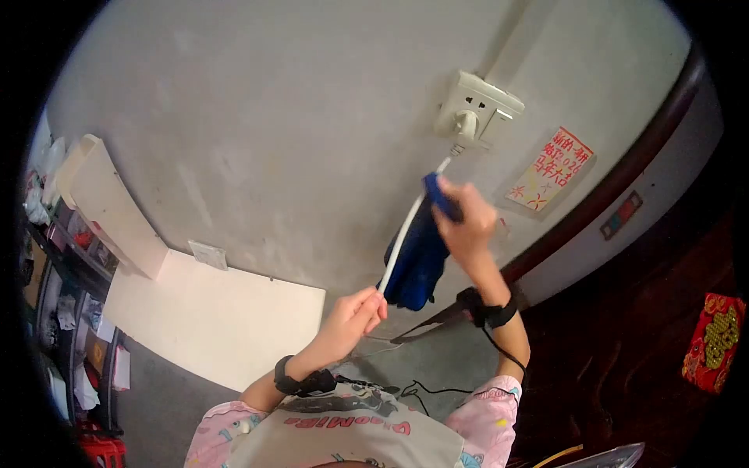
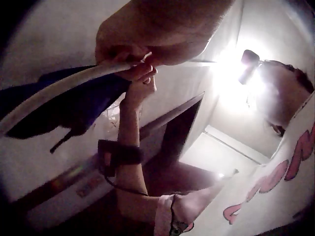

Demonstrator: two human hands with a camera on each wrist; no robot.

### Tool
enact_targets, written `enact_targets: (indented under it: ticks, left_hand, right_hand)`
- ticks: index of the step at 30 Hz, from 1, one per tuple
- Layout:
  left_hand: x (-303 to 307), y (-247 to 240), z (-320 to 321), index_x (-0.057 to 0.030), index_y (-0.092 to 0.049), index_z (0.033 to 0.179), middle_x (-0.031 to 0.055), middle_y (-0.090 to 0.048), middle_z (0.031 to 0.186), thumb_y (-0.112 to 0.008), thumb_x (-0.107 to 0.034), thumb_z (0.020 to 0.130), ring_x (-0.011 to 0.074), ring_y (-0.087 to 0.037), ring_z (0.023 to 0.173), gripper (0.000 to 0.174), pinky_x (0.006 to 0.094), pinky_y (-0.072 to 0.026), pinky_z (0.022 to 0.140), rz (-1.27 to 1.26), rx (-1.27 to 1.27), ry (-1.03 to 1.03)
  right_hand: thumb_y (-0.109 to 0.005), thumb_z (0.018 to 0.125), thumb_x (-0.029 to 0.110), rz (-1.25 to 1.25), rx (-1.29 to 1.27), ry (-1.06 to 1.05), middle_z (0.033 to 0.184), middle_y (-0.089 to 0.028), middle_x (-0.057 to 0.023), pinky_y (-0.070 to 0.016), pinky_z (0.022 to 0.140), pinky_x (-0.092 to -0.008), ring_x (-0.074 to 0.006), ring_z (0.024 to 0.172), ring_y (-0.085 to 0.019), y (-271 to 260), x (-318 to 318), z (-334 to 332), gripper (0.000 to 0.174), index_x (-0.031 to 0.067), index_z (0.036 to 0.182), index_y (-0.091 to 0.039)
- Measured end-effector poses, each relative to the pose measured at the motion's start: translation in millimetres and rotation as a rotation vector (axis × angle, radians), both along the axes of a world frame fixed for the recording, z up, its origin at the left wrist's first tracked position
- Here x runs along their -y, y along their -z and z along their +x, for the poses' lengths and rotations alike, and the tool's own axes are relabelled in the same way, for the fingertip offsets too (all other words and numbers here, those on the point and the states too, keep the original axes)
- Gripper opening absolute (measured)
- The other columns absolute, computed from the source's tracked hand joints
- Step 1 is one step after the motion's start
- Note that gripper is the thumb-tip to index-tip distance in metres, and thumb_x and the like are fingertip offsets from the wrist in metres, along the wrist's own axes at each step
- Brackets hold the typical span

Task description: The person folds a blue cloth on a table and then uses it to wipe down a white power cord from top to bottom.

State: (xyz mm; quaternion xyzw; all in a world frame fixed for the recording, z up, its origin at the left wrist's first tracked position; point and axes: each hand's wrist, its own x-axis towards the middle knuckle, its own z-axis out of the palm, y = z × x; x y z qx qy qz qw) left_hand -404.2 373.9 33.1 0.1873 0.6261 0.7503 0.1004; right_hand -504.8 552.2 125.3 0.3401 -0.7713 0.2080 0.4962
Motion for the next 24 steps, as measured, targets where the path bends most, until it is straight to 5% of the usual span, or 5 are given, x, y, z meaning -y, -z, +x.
enact_targets:
  ticks: [6,8,12,18,24]
  left_hand:
    - [2,-1,-4,0.0008,-0.052,0.101,0.0003,-0.05,0.056,-0.035,-0.021,0.09,0.0045,-0.04,0.049,0.029,0.0176,-0.0329,0.048,0.04,0.047,0.016]
    - [5,-6,-2,-0.001,-0.046,0.114,0.0028,-0.056,0.062,-0.041,-0.019,0.089,0.0053,-0.045,0.051,0.032,0.0173,-0.0366,0.051,0.062,0.099,0.075]
    - [-5,-41,-26,-0.0031,-0.039,0.121,0.0071,-0.06,0.069,-0.048,-0.013,0.086,0.0076,-0.051,0.053,0.037,0.02,-0.0418,0.053,-0.211,-0.175,-0.043]
    - [-20,-58,-49,-0.0005,-0.041,0.118,0.0073,-0.06,0.068,-0.044,-0.017,0.088,0.0092,-0.053,0.049,0.034,0.021,-0.0419,0.05,-0.27,-0.326,-0.095]
    - [-19,-50,-51,-0.0007,-0.046,0.114,0.0047,-0.056,0.06,-0.042,-0.016,0.088,0.009,-0.051,0.045,0.03,0.0216,-0.0397,0.046,-0.331,-0.331,-0.237]
  right_hand:
    - [-0.065,0.059,-0.003,-0.098,0.396,-0.221,0.071,-0.06,-0.01,-0.0452,0.055,-0.0248,-0.0172,0.06,-0.059,34,2,37,0.024,-0.0005,0.082,-0.06]
    - [-0.063,0.065,-0.003,-0.519,0.575,-0.175,0.073,-0.062,-0.0078,-0.0454,0.059,-0.0227,-0.0101,0.064,-0.058,41,-1,26,0.018,-0.0011,0.083,-0.06]
    - [-0.062,0.068,-0.003,-0.643,0.396,-0.195,0.078,-0.062,-0.0081,-0.0452,0.065,-0.0229,-0.0099,0.069,-0.057,27,-2,12,0.018,-0.0008,0.085,-0.059]
    - [-0.062,0.056,-0.005,-0.063,-0.208,0.064,0.067,-0.055,-0.0078,-0.0443,0.055,-0.0283,-0.0207,0.06,-0.055,-9,-2,-3,0.035,0.0055,0.09,-0.061]
    - [-0.058,0.057,0.003,0.283,-0.262,-0.156,0.059,-0.046,-0.0018,-0.0386,0.044,-0.0277,-0.017,0.052,-0.047,6,-5,-12,0.034,0.0096,0.09,-0.061]
